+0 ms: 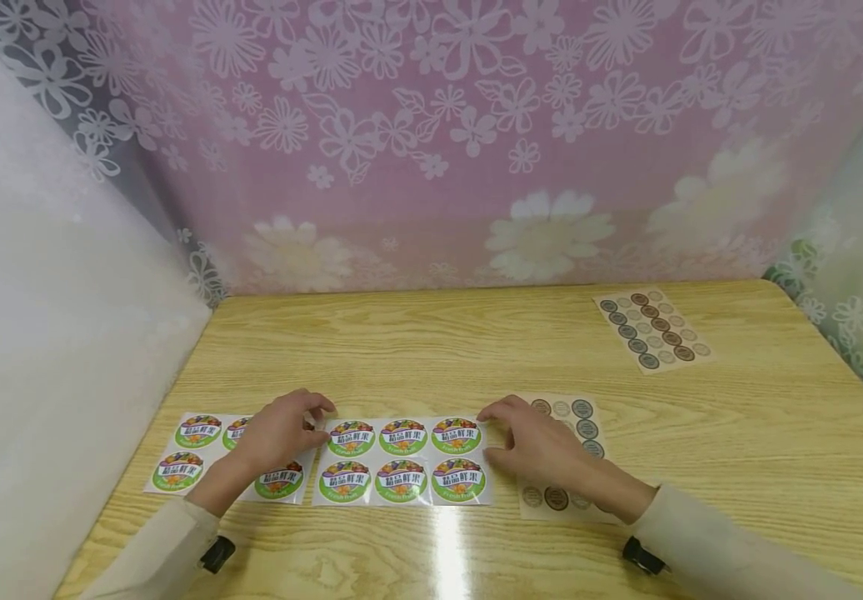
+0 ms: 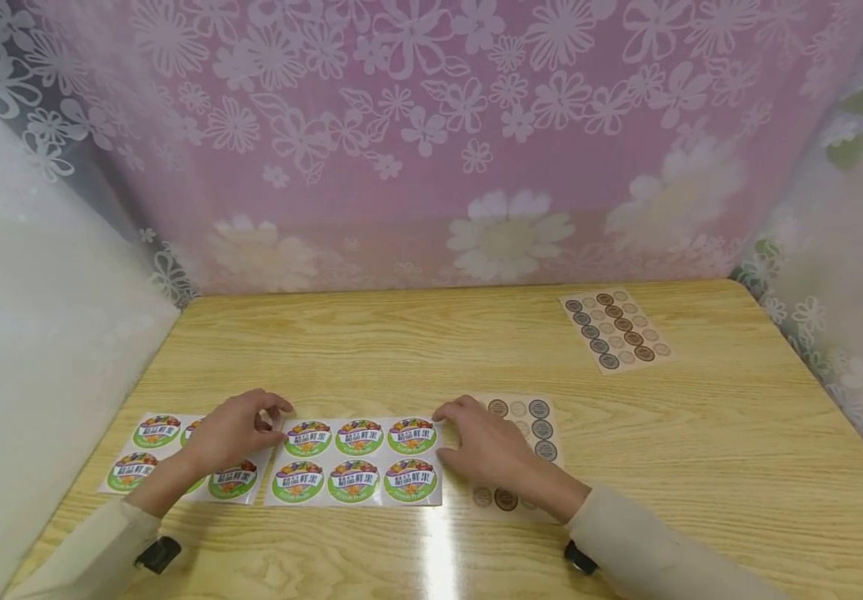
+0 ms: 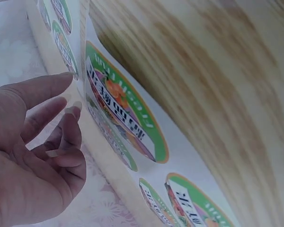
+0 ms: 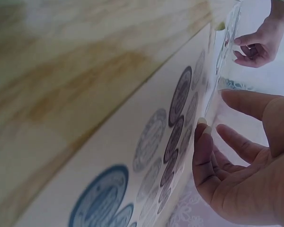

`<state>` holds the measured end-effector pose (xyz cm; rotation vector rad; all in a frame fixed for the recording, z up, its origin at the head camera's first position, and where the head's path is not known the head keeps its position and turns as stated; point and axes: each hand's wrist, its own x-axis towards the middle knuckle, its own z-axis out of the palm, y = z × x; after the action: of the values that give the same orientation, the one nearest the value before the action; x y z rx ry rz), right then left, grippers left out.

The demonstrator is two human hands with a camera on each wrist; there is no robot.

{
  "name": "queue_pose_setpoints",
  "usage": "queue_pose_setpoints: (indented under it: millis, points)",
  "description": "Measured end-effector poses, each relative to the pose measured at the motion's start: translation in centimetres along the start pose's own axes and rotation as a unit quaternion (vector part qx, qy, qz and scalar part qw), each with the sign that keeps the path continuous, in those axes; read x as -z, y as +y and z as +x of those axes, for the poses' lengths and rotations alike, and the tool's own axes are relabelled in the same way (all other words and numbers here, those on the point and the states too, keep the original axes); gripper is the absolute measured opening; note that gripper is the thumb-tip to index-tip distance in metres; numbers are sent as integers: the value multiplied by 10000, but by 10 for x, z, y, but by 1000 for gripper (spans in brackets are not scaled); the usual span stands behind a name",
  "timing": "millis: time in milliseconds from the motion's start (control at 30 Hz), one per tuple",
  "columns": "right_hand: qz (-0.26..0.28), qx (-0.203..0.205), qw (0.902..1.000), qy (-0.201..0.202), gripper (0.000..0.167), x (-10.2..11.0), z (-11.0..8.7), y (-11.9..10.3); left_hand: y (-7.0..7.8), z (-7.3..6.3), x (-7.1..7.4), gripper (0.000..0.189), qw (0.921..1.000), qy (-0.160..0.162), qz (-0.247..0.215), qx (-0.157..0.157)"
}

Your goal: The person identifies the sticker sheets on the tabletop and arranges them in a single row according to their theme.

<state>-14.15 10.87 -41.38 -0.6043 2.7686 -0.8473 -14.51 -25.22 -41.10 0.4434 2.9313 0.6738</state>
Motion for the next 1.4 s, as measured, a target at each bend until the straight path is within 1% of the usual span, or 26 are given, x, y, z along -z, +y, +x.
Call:
queue_pose_setpoints:
  millis: [67, 133, 267, 400, 467, 600, 733, 900, 1133, 1267, 1400]
  points:
    - [41, 0, 10000, 16, 38, 3, -1, 2, 2, -1, 0, 30, 9998, 81, 170, -80]
    - [101, 53, 9999, 3, 37, 6, -2, 5, 3, -1, -1, 29, 9995, 153, 252, -85]
    - [361, 185, 9992, -46, 34, 14, -4, 14, 5, -1, -1, 26, 9993, 271, 266, -31]
    - [660, 296, 9973, -89, 32, 22, -6, 23, 7, -1, -1, 24, 9986, 426, 307, -85]
    - [749, 351, 9965, -126, 31, 26, -7, 28, 8, -1, -1, 24, 9984, 482, 274, -130]
    - [734, 434, 9963, -99, 31, 34, -9, 36, 12, 0, -2, 26, 9985, 502, 76, -190]
    - [741, 440, 9963, -7, 32, 41, -13, 42, 19, 1, -3, 30, 9985, 485, -121, -220]
    - [694, 412, 9967, 91, 33, 48, -21, 50, 27, 2, -6, 34, 9981, 515, -180, -283]
    - [618, 400, 9969, 274, 35, 55, -30, 66, 40, 9, -11, 36, 9966, 486, -385, -545]
    - [540, 284, 9971, 449, 37, 58, -33, 75, 48, 16, -18, 37, 9955, 460, -451, -688]
    - [611, 111, 9966, 540, 41, 60, -36, 82, 60, 25, -26, 37, 9936, 503, -560, -846]
